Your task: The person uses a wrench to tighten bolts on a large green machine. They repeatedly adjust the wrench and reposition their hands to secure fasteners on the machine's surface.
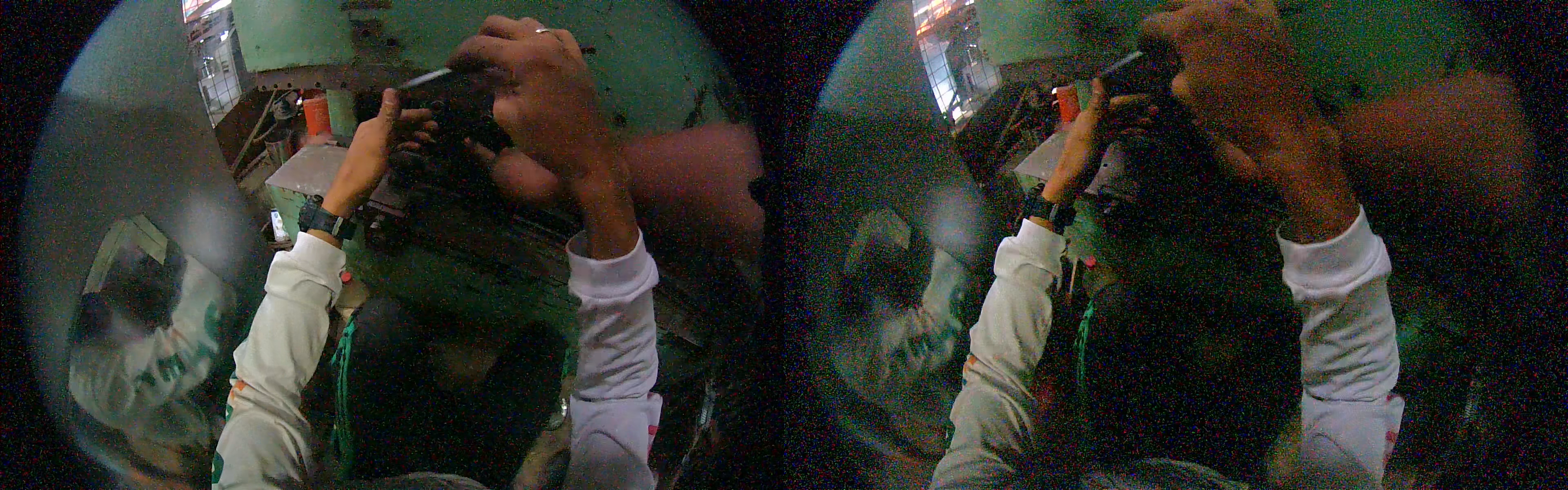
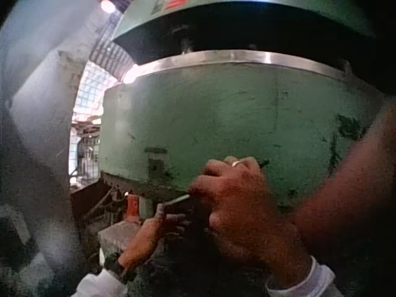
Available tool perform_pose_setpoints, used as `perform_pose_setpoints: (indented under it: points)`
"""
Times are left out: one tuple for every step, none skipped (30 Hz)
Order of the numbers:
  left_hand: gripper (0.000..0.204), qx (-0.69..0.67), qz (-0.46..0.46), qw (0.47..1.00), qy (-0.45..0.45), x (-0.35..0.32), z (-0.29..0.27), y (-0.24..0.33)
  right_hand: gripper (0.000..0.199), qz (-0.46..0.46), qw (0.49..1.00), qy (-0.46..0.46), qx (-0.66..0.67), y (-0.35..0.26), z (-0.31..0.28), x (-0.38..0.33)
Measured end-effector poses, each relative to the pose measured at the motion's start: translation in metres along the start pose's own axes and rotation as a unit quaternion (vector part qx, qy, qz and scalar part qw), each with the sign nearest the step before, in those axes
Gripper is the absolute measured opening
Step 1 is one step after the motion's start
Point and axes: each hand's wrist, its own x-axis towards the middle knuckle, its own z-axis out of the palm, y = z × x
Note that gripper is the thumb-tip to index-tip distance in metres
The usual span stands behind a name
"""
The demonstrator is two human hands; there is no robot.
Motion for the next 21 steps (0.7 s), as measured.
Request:
perform_pose_setpoints:
  points:
    - [0.064,-0.021,-0.001,1.000,0.012,-0.002,0.002,-0.003,0.036,-0.001,0.999,0.027,0.023,-0.004,0.000,-0.002]
    - [0.064,-0.043,-0.001,0.999,0.020,-0.004,0.006,-0.004,0.037,0.000,0.998,0.054,0.042,-0.012,0.000,-0.004]
    - [0.062,0.053,0.018,0.997,0.048,-0.007,0.005,-0.004,0.037,-0.001,0.994,0.084,0.065,-0.023,0.000,-0.005]
    - [0.061,0.149,0.035,0.986,0.074,-0.010,0.005,-0.004,0.037,-0.015,0.993,0.088,0.081,-0.035,-0.001,-0.007]
    - [0.061,0.187,0.043,0.977,0.089,-0.009,0.002,-0.011,0.037,-0.032,0.990,0.092,0.098,-0.052,-0.001,-0.012]
    - [0.061,0.230,0.045,0.966,0.109,-0.010,-0.004,-0.021,0.037,-0.047,0.987,0.097,0.122,-0.070,0.002,-0.020]
    - [0.063,0.210,0.047,0.970,0.112,0.004,-0.005,-0.040,0.038,-0.026,0.989,0.068,0.128,-0.090,-0.004,-0.030]
    - [0.065,0.195,0.046,0.973,0.115,0.012,-0.005,-0.051,0.039,-0.008,0.986,0.045,0.162,-0.106,-0.008,-0.045]
    - [0.073,0.228,0.051,0.966,0.107,0.019,0.015,-0.048,0.041,0.017,0.984,0.014,0.179,-0.117,-0.015,-0.063]
    - [0.077,0.268,0.059,0.955,0.116,0.023,0.022,-0.048,0.043,0.034,0.972,-0.002,0.232,-0.129,-0.019,-0.077]
    - [0.076,0.262,0.072,0.960,0.065,0.030,0.029,-0.050,0.043,0.065,0.964,-0.018,0.258,-0.135,-0.022,-0.093]
    - [0.076,0.266,0.080,0.960,0.023,0.031,0.023,-0.047,0.043,0.091,0.950,-0.027,0.297,-0.143,-0.021,-0.108]
    - [0.073,0.271,0.063,0.960,0.017,0.036,0.025,-0.045,0.041,0.125,0.942,-0.047,0.306,-0.146,-0.025,-0.123]
    - [0.070,0.278,0.045,0.959,0.012,0.038,0.025,-0.044,0.039,0.160,0.932,-0.066,0.317,-0.149,-0.028,-0.139]
    - [0.067,0.289,0.025,0.957,0.009,0.040,0.021,-0.043,0.038,0.190,0.923,-0.085,0.324,-0.153,-0.031,-0.153]
    - [0.069,0.284,0.019,0.958,-0.020,0.044,0.013,-0.041,0.037,0.219,0.912,-0.103,0.331,-0.156,-0.034,-0.166]
    - [0.071,0.273,0.013,0.960,-0.055,0.054,0.008,-0.047,0.036,0.252,0.901,-0.125,0.330,-0.157,-0.037,-0.180]
    - [0.074,0.266,0.007,0.960,-0.088,0.055,0.006,-0.043,0.035,0.282,0.890,-0.139,0.330,-0.159,-0.041,-0.190]
    - [0.070,0.259,-0.004,0.961,-0.095,0.053,0.005,-0.041,0.035,0.310,0.879,-0.152,0.329,-0.160,-0.045,-0.198]
    - [0.066,0.247,-0.014,0.963,-0.109,0.047,0.017,-0.027,0.034,0.344,0.866,-0.168,0.322,-0.160,-0.048,-0.209]
    - [0.062,0.240,-0.024,0.963,-0.117,0.042,0.021,-0.017,0.034,0.359,0.859,-0.175,0.321,-0.162,-0.051,-0.217]
